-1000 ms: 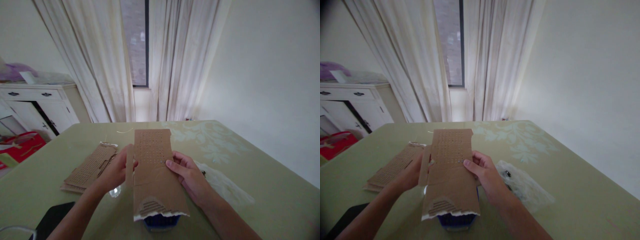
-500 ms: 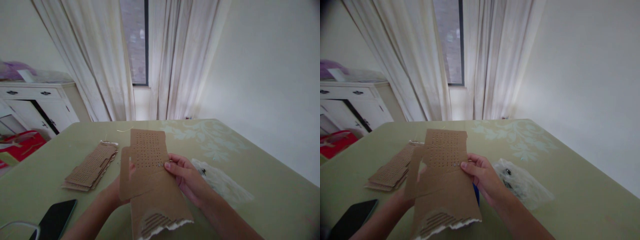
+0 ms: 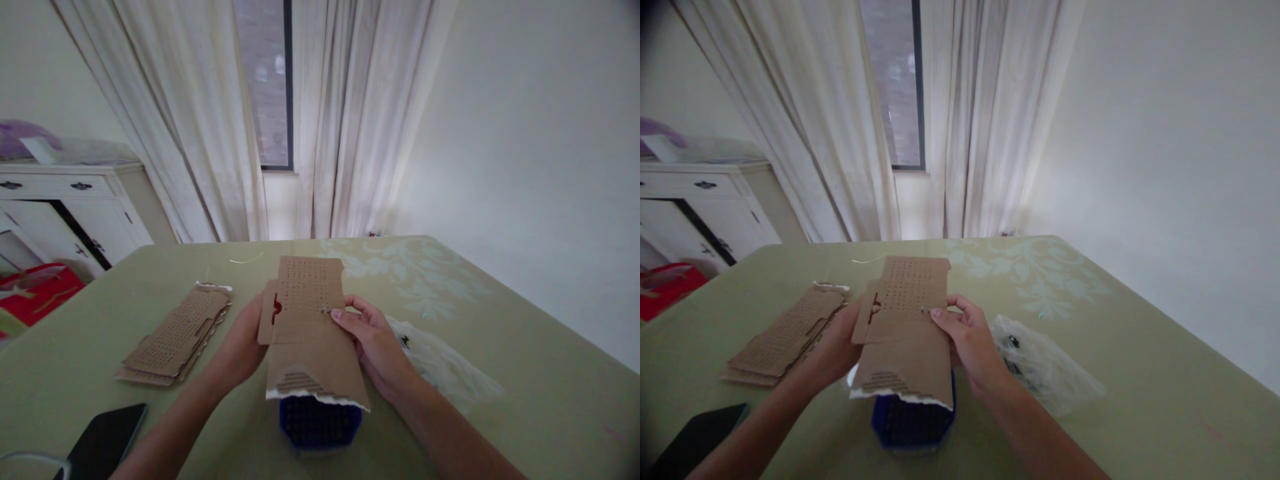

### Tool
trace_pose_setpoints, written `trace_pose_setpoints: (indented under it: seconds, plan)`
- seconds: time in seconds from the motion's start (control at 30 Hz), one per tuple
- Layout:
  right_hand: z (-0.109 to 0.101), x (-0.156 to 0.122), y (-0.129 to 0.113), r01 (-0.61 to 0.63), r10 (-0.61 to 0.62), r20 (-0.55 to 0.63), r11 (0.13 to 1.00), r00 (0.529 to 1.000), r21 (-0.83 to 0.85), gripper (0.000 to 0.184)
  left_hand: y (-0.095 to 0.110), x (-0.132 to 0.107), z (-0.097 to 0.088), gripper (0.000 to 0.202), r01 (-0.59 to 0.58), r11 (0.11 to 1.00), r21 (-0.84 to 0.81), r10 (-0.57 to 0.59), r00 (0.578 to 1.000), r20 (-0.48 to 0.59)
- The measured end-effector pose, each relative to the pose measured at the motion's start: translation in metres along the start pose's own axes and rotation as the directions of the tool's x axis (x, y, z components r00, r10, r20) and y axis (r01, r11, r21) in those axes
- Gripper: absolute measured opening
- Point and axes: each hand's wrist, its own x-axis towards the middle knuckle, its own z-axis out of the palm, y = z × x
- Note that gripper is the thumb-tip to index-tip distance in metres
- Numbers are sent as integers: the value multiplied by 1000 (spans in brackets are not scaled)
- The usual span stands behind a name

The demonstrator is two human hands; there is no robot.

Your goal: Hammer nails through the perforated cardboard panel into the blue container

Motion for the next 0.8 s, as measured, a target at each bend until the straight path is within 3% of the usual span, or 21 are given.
trace_pose_setpoints:
  seconds: [0.07, 0.13, 0.23, 0.3, 0.4, 0.6, 0.7, 0.8]
  plan:
    - [-2, 4, 1, 59, -60, -36, 998, 998, -33, 46, 4, 8, -9, 37, -12, 999, 47, 18, 991, -130]
    - [-2, 7, 2, 94, -96, -29, 994, 995, -63, 48, 12, 9, -14, 33, -56, 995, 88, 72, 980, -186]
    - [3, 3, 4, 113, -111, 29, 988, 993, -106, 49, 28, -1, -5, 29, -234, 953, 194, 244, 969, -31]
    - [7, -2, 4, 130, -122, 65, 982, 990, -137, 45, 36, -9, 6, 25, -369, 897, 243, 365, 929, 64]
    - [11, -11, 3, 170, -152, 110, 967, 982, -188, 37, 40, -16, 18, 15, -478, 846, 237, 482, 875, 45]
    - [12, -18, -2, 212, -175, 139, 920, 975, -330, 30, 44, -19, 20, 19, -542, 809, 229, 557, 830, -3]
    - [11, -16, -4, 213, -195, 85, 886, 977, -412, 30, 58, -26, 18, 21, -563, 794, 230, 590, 805, -63]
    - [4, -7, -5, 201, -233, -21, 878, 972, -435, 29, 75, -29, 4, 21, -562, 775, 289, 616, 775, -145]
